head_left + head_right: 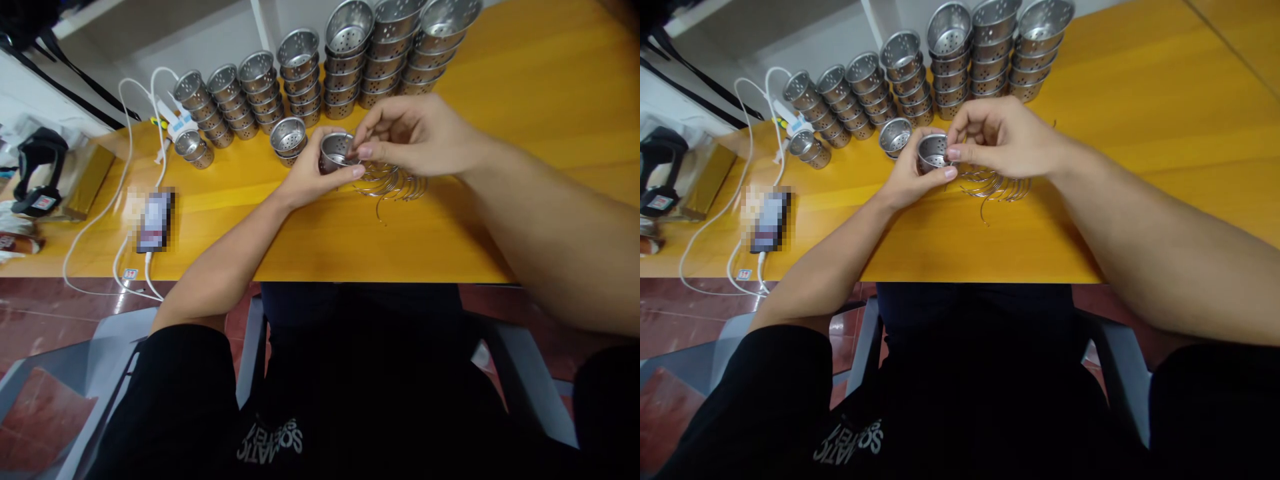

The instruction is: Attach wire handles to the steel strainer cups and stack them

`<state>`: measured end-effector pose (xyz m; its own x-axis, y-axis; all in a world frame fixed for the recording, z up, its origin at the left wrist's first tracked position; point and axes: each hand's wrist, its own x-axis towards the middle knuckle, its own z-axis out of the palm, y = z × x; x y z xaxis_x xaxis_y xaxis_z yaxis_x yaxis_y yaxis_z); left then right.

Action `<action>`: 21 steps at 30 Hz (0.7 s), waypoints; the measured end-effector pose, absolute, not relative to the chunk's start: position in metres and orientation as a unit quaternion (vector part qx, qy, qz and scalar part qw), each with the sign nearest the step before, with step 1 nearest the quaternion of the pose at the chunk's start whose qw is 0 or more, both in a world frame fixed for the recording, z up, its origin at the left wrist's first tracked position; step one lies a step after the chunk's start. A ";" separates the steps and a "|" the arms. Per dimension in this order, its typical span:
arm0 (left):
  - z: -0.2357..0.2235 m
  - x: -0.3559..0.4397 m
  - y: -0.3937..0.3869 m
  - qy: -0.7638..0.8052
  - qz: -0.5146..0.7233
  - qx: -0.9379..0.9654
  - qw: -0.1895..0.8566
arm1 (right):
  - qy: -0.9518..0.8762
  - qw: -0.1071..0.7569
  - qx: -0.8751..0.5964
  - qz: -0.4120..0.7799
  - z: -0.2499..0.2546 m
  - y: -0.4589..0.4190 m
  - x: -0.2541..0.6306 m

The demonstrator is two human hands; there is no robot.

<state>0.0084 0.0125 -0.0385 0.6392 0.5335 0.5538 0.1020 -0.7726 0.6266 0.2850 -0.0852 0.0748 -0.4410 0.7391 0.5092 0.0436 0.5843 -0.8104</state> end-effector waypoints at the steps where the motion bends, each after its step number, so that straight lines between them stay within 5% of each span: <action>1: -0.039 0.009 0.011 0.178 0.385 0.862 0.278 | -0.769 0.445 -0.249 0.385 0.076 -0.084 0.285; 21: -0.042 0.014 0.012 0.184 0.391 0.874 0.222 | -0.752 0.454 -0.301 0.372 0.079 -0.089 0.277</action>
